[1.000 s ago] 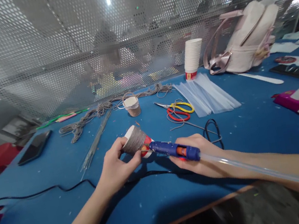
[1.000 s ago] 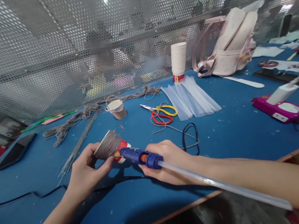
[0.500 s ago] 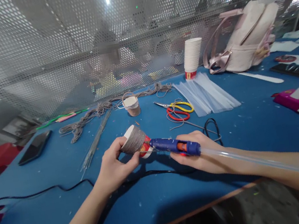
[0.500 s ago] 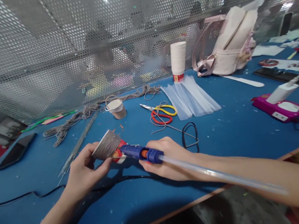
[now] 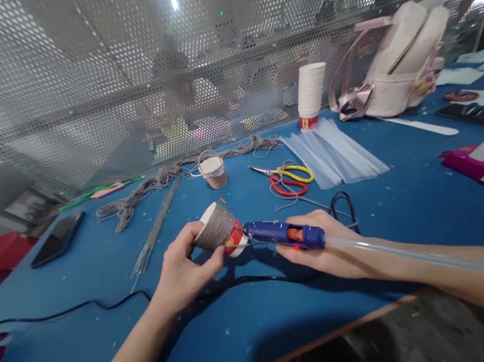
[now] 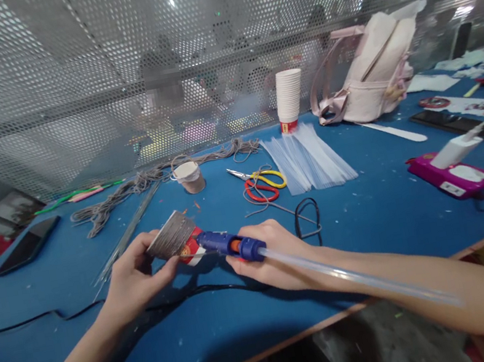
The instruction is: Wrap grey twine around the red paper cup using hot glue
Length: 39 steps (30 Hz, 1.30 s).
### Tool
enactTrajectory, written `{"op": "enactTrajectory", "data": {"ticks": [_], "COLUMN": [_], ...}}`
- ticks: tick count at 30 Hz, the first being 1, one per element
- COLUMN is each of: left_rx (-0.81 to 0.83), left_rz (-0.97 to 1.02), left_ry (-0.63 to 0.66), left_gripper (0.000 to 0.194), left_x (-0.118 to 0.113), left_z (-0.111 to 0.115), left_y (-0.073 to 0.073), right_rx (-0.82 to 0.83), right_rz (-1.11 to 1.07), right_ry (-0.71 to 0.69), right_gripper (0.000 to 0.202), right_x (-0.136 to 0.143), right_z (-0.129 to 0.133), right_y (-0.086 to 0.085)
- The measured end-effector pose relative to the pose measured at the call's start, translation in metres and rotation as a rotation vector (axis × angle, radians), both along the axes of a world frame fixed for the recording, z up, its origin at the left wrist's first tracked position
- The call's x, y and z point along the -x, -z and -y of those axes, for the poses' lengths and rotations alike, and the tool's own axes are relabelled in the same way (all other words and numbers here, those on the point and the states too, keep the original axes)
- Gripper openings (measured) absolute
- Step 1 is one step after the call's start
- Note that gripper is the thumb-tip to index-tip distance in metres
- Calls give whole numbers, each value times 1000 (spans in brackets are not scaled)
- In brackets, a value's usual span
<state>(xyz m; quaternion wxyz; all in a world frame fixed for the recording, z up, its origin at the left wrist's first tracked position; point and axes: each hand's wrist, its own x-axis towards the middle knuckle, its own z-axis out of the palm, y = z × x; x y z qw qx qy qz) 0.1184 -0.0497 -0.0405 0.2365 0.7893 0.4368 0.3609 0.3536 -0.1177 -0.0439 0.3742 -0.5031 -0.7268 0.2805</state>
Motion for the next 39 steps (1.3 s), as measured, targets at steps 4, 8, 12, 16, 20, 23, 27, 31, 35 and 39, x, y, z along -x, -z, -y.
{"op": "enactTrajectory", "data": {"ticks": [4, 8, 12, 16, 20, 23, 27, 31, 35, 39], "left_rx": [0, 42, 78, 73, 71, 101, 107, 87, 85, 70], "left_rz": [18, 31, 22, 17, 1, -30, -59, -77, -74, -37], "left_ry": [30, 51, 68, 73, 86, 124, 145, 170, 163, 127], "left_gripper": [16, 17, 16, 14, 13, 14, 14, 14, 14, 13], "left_x": [1, 2, 5, 7, 9, 10, 10, 10, 7, 2], "left_z": [-2, -3, -4, -5, -7, -8, -6, -6, -4, 1], "left_y": [0, -2, -5, -8, -10, -11, -10, -9, -9, -8], "right_rx": [-21, 17, -81, -320, -306, -259, -270, -253, -179, -230], "right_rz": [19, 12, 48, 275, 630, 757, 857, 964, 941, 640], "right_ry": [-14, 0, -107, -262, -204, -215, -342, -411, -400, -286], "right_gripper": [25, 24, 18, 7, 17, 24, 35, 40, 37, 32], "right_x": [0, -2, -17, -43, -64, -70, -68, -65, -62, -38], "right_z": [0, -3, -12, -29, -48, -64, -85, -95, -91, -64], "right_y": [1, -2, -9, -12, -18, -24, -19, -5, -7, -19]}}
